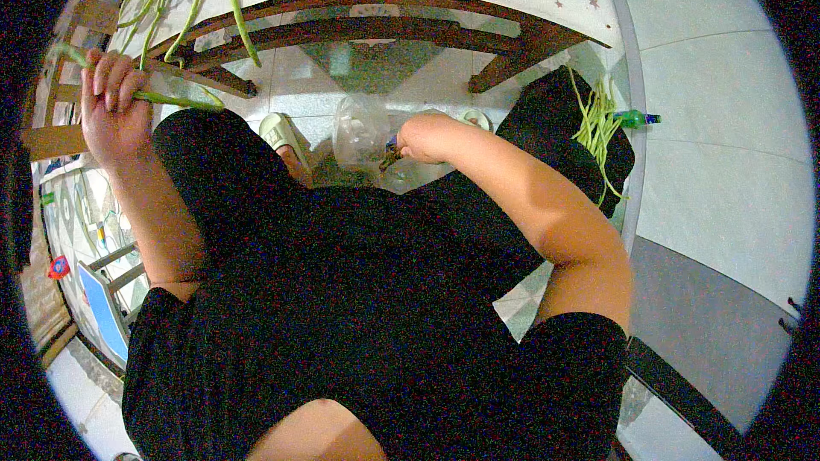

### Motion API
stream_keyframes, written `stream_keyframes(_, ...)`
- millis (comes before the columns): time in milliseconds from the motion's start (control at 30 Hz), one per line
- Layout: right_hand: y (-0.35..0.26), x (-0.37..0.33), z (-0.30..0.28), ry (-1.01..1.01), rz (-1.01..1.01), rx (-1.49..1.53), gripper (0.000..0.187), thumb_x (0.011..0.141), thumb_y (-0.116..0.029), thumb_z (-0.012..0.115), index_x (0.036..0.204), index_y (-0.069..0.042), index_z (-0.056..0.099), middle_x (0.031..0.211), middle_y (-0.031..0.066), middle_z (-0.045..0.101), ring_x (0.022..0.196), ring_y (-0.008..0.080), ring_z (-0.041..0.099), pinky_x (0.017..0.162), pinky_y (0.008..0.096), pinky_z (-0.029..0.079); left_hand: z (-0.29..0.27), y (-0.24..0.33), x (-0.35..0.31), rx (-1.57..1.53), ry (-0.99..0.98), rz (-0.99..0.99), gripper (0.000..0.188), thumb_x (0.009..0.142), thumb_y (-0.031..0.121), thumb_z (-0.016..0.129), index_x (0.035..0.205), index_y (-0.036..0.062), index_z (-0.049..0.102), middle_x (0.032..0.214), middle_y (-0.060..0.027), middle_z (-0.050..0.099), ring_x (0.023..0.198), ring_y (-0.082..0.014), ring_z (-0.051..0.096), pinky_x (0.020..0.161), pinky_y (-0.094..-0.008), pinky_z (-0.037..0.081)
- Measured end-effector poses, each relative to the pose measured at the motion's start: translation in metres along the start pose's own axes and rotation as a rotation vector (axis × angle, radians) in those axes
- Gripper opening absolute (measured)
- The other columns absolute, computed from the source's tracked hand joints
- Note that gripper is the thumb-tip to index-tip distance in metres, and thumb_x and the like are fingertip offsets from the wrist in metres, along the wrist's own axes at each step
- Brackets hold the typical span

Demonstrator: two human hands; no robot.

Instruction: The person sits on the floor and snaps the ends off long green beans by hand. They pick up beans from a pile on a table, break off the tips, and place the trimmed beans into a plastic bag on the floor.

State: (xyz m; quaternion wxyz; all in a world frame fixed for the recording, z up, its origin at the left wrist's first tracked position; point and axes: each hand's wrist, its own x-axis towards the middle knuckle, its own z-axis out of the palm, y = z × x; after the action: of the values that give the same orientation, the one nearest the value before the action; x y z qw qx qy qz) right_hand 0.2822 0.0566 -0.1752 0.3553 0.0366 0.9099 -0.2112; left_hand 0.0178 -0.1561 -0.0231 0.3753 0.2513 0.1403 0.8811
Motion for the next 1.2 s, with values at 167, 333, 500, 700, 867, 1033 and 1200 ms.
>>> stream_keyframes(167,0.031,0.075,0.046,-0.284,0.088,-0.066,0.032,0.080,-0.020,0.043,0.107,-0.011,0.056,0.106,0.0121,0.056,0.098,0.0276,0.052,0.082,0.0370,0.041,0.012,-0.037,-0.009,0.104,-0.007,-0.138,0.021,0.091,0.018,0.034,0.100,0.0015,0.044,0.065,0.0012,0.035,0.051,-0.0054,0.028,0.041,-0.0178,0.024)
stream_keyframes(333,0.070,0.104,0.087,0.060,0.206,0.059,0.035,0.081,-0.027,0.044,0.108,-0.007,0.054,0.112,0.0150,0.052,0.105,0.0293,0.047,0.089,0.0361,0.036,0.025,-0.046,-0.018,0.131,0.030,-0.224,0.024,0.092,0.021,0.031,0.099,0.0026,0.045,0.065,0.0018,0.035,0.050,-0.0050,0.028,0.040,-0.0171,0.024)
stream_keyframes(500,0.086,0.090,0.045,0.240,0.200,0.202,0.033,0.073,-0.022,0.045,0.096,-0.002,0.058,0.096,0.0167,0.059,0.084,0.0303,0.058,0.073,0.0388,0.045,0.039,-0.062,-0.028,0.150,0.079,-0.303,0.025,0.092,0.023,0.031,0.099,0.0042,0.046,0.064,0.0021,0.035,0.048,-0.0048,0.028,0.039,-0.0168,0.025)
stream_keyframes(700,-0.080,-0.014,-0.034,0.961,-0.437,0.792,0.029,0.086,-0.026,0.045,0.102,-0.004,0.052,0.097,0.0147,0.055,0.089,0.0263,0.054,0.078,0.0330,0.043,0.060,-0.101,-0.039,0.074,0.064,-0.440,0.024,0.092,0.024,0.031,0.101,0.0068,0.044,0.072,-0.0026,0.042,0.056,-0.0104,0.039,0.049,-0.0229,0.034)
stream_keyframes(867,-0.108,-0.088,-0.043,0.586,-0.526,1.720,0.028,0.089,-0.020,0.042,0.112,-0.004,0.044,0.063,-0.0047,0.042,0.053,0.0049,0.039,0.048,0.0187,0.034,0.076,-0.146,-0.026,0.245,-0.102,-0.415,0.024,0.089,0.020,0.039,0.105,0.0032,0.045,0.096,-0.0107,0.049,0.088,-0.0194,0.050,0.079,-0.0323,0.042)
stream_keyframes(1033,-0.058,-0.154,-0.039,1.038,-0.575,1.771,0.029,0.090,-0.017,0.037,0.113,-0.002,0.045,0.055,-0.0046,0.037,0.043,0.0038,0.034,0.037,0.0169,0.028,0.068,-0.189,-0.017,0.870,-0.523,-0.333,0.028,0.088,0.018,0.041,0.108,0.0007,0.049,0.107,-0.0103,0.051,0.100,-0.0195,0.048,0.087,-0.0337,0.038)
stream_keyframes(1200,-0.008,-0.272,-0.052,1.556,-0.157,1.410,0.038,0.091,-0.022,0.029,0.117,0.004,0.041,0.045,-0.0041,0.032,0.033,0.0044,0.030,0.032,0.0167,0.022,-0.002,-0.241,-0.047,1.518,-0.897,-0.848,0.031,0.087,0.027,0.043,0.110,0.0079,0.051,0.110,-0.0103,0.053,0.105,-0.0242,0.047,0.092,-0.0398,0.033)
